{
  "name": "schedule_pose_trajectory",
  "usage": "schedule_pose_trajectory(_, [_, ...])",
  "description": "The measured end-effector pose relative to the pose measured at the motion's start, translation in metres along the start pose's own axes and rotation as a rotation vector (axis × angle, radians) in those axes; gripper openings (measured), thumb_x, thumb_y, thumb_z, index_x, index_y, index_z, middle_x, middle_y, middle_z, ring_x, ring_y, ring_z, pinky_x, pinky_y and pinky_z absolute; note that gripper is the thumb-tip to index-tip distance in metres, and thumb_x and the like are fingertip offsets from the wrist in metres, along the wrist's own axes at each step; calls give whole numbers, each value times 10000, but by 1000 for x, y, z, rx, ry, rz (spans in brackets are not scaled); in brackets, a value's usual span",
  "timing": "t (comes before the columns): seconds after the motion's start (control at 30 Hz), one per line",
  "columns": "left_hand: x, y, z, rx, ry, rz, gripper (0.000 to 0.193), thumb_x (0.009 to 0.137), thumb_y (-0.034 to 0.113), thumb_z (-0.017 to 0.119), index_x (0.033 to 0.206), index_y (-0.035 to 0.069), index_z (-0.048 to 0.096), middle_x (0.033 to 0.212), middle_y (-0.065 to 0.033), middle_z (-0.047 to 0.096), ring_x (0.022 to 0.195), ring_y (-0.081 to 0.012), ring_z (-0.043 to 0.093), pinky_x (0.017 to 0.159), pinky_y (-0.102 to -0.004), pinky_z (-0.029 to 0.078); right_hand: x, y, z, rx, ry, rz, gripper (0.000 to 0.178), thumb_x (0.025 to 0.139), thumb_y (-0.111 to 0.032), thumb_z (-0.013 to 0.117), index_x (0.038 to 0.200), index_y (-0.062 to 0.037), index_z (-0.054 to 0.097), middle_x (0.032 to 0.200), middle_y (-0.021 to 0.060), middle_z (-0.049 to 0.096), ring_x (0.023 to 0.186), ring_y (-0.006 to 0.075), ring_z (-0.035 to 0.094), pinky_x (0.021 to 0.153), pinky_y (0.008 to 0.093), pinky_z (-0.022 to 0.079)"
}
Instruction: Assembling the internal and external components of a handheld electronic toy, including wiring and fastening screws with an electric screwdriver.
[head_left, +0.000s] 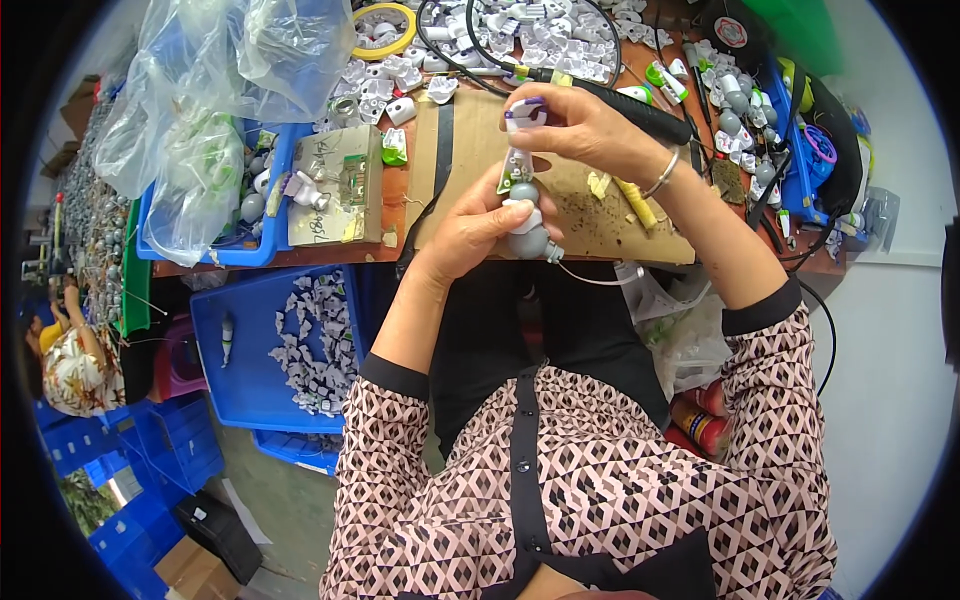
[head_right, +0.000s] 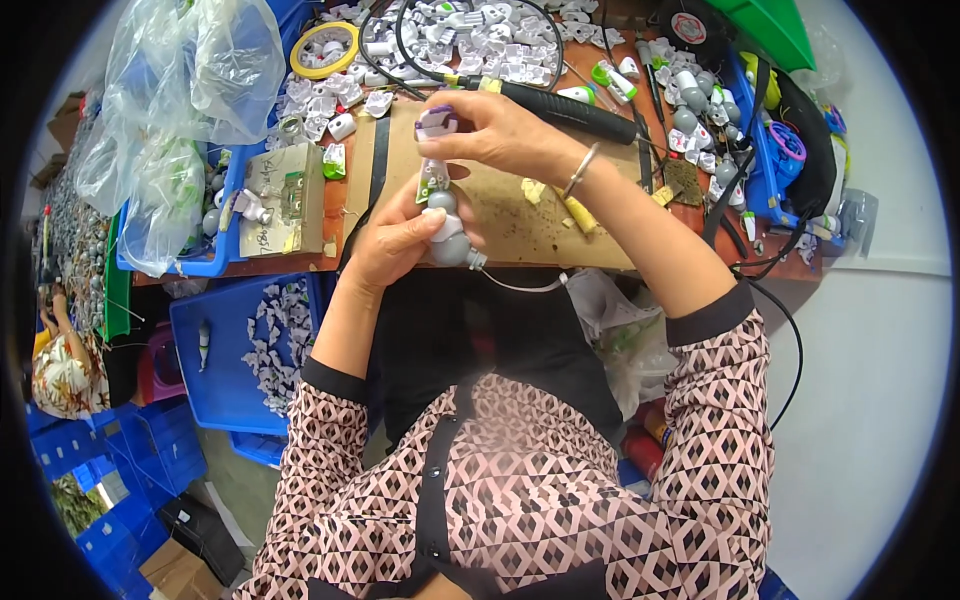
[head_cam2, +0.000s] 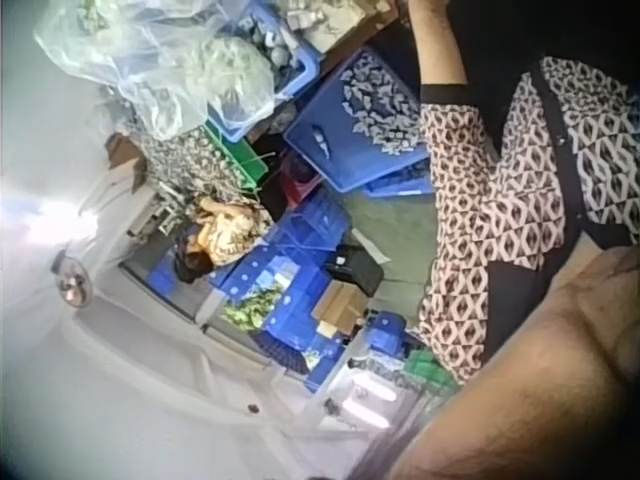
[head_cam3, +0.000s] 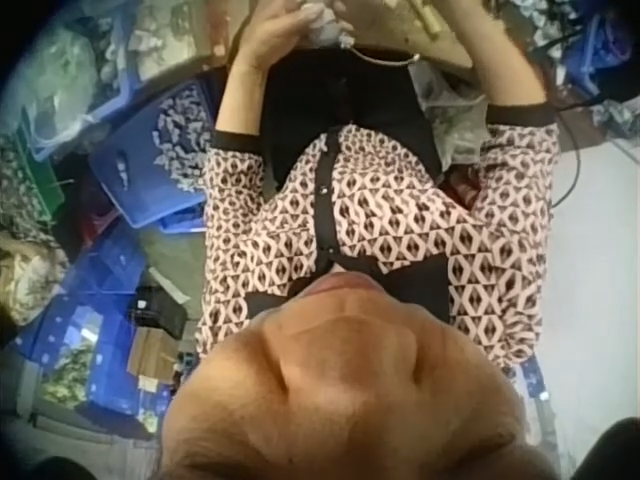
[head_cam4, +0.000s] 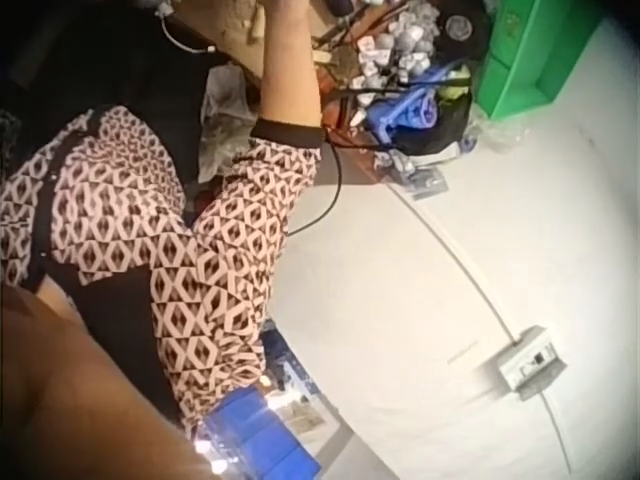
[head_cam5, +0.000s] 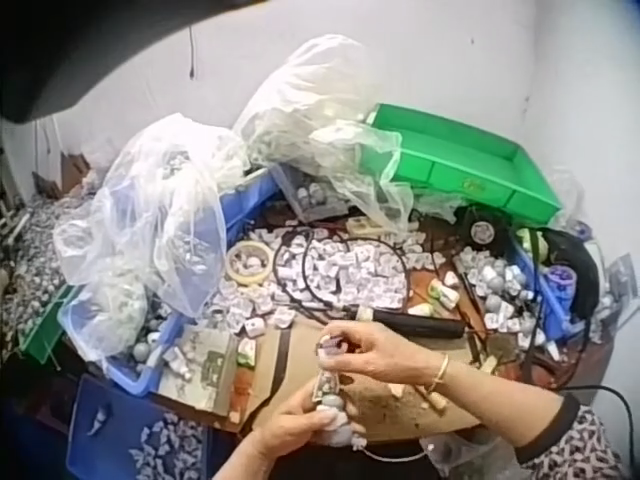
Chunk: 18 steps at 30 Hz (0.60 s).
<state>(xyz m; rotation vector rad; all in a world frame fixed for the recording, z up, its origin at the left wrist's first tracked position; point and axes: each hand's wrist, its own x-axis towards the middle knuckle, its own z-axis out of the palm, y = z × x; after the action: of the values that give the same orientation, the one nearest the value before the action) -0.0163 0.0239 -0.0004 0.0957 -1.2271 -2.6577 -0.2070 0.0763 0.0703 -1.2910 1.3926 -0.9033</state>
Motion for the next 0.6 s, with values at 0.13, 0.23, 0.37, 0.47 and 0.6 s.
schedule_pose_trajectory(0.13, [2, -10, -2, 73, 44, 35, 476, 902, 215, 568, 1287, 41, 349, 986, -90, 562, 882, -210, 625, 784, -353, 519, -1, 6, 6, -472, 185, -423, 189, 858, -178, 638, 1005, -73, 582, 798, -16, 554, 728, 50, 516, 608, 217, 426])
schedule_pose_trajectory(0.23, [4, -10, -3, 99, 23, 3, 484, 899, 220, 576, 1286, 38, 348, 976, -84, 559, 872, -199, 623, 782, -343, 518, -1, 12, 10, -9, 148, -231, 153, 841, -152, 642, 923, -37, 583, 738, -4, 554, 669, 47, 505, 601, 233, 432])
schedule_pose_trajectory(0.37, [3, -15, -5, 209, 28, 83, 475, 896, 224, 581, 1273, 38, 361, 970, -80, 559, 861, -193, 623, 771, -334, 515, -9, 0, 19, -653, 274, -349, 181, 864, -189, 614, 960, -45, 565, 812, 1, 596, 687, 68, 560, 577, 230, 454])
schedule_pose_trajectory(0.47, [2, -8, -1, 109, 45, 24, 469, 888, 234, 589, 1256, 33, 378, 959, -78, 563, 850, -197, 627, 761, -330, 512, -12, -6, 15, 122, 272, -188, 160, 888, -182, 556, 1005, -74, 551, 851, 3, 596, 664, 70, 565, 583, 188, 489])
schedule_pose_trajectory(0.6, [2, -3, -2, 10, 26, 18, 495, 877, 243, 596, 1266, 28, 378, 947, -79, 568, 836, -200, 633, 757, -332, 511, -26, -1, 1, -95, 184, -19, 157, 874, -206, 589, 954, -71, 596, 761, -29, 539, 602, 14, 467, 502, 169, 388])
